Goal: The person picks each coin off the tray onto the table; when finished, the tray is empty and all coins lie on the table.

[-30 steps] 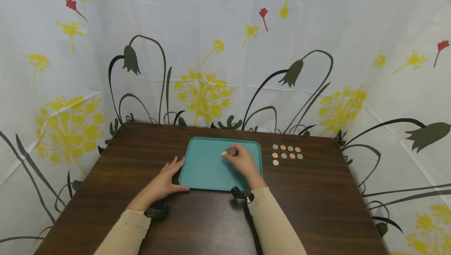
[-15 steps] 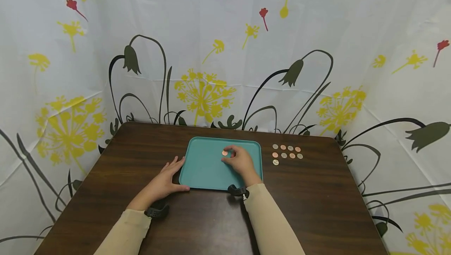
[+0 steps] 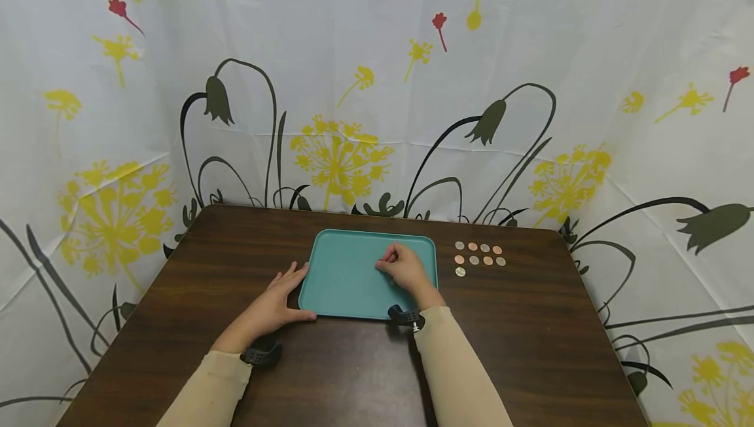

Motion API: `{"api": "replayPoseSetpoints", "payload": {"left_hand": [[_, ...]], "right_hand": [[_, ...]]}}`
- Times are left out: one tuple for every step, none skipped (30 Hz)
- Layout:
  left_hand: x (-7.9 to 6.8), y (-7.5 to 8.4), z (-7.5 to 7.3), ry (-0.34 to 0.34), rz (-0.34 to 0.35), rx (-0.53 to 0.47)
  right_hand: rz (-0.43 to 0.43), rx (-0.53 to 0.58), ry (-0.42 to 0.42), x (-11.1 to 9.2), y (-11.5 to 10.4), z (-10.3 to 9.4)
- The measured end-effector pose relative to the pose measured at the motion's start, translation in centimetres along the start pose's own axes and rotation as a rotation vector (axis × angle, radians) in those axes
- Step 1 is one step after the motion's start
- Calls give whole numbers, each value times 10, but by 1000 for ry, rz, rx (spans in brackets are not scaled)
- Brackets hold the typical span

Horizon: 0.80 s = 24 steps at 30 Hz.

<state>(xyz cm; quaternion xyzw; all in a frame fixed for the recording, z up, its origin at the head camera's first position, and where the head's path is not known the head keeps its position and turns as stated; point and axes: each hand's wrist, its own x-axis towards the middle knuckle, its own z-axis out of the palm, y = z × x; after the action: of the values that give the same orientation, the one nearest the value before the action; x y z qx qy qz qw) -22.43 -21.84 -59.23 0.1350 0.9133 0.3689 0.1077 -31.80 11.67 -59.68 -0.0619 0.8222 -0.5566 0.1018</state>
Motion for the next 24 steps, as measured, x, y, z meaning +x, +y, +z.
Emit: {"api": "replayPoseSetpoints", "payload": {"left_hand": [[0,0,0,0,2,-2],[1,0,1,0,1,-5],[1,0,1,0,3,-6],[1,0,1,1,7,-4],[1,-1,1,1,10,-3],[1,-1,1,-1,9,-5],[1,-2,0,-1,7,-2],[1,-3,0,2,10,1],[0,-3,-1,5,10,0],[0,-3,-2,8,10,4],[0,-4,-2,8,7,4],[-1,-3,-3,8,4,4],[0,-3,-3,8,4,7],[0,-3,-3,6,4,2],[0,-2,-3,4,-1,2],[0,-1,-3,1,-4,4],[0,0,-3,-2,-9,3],[0,0,-2,-2,-8,5],[0,1,-2,-1,-6,9],[0,1,-2,-2,-11,7],[0,1,-1,-3,-16,8],[0,2,-1,-5,-19,7],[0,2,-1,-7,-22,6],[0,2,-1,-7,-18,9]], "right_hand": [[5,42,-13,0,1,-2],[9,77,-22,0,2,-4],[11,102,-25,0,3,-5],[4,103,-17,0,4,-5],[-3,92,-4,0,6,-4],[-16,78,17,0,6,-2],[-35,53,39,1,7,1],[-53,29,59,1,7,3],[-65,19,71,1,6,5],[-81,23,84,1,4,7],[-89,42,96,1,2,7],[-95,74,104,-1,-1,7],[-98,99,115,-2,-3,6],[-99,131,123,-5,-6,4],[-103,150,134,-8,-9,1],[-113,139,151,-11,-10,-2],[-126,112,164,-15,-10,-5],[-140,77,173,-19,-11,-9],[-157,28,186,-23,-10,-12],[-170,-20,195,-27,-9,-15],[-182,-71,209,-30,-7,-18],[-191,-112,222,-34,-5,-21],[-196,-134,229,-37,-3,-24],[-194,-150,237,-41,0,-27]]}}
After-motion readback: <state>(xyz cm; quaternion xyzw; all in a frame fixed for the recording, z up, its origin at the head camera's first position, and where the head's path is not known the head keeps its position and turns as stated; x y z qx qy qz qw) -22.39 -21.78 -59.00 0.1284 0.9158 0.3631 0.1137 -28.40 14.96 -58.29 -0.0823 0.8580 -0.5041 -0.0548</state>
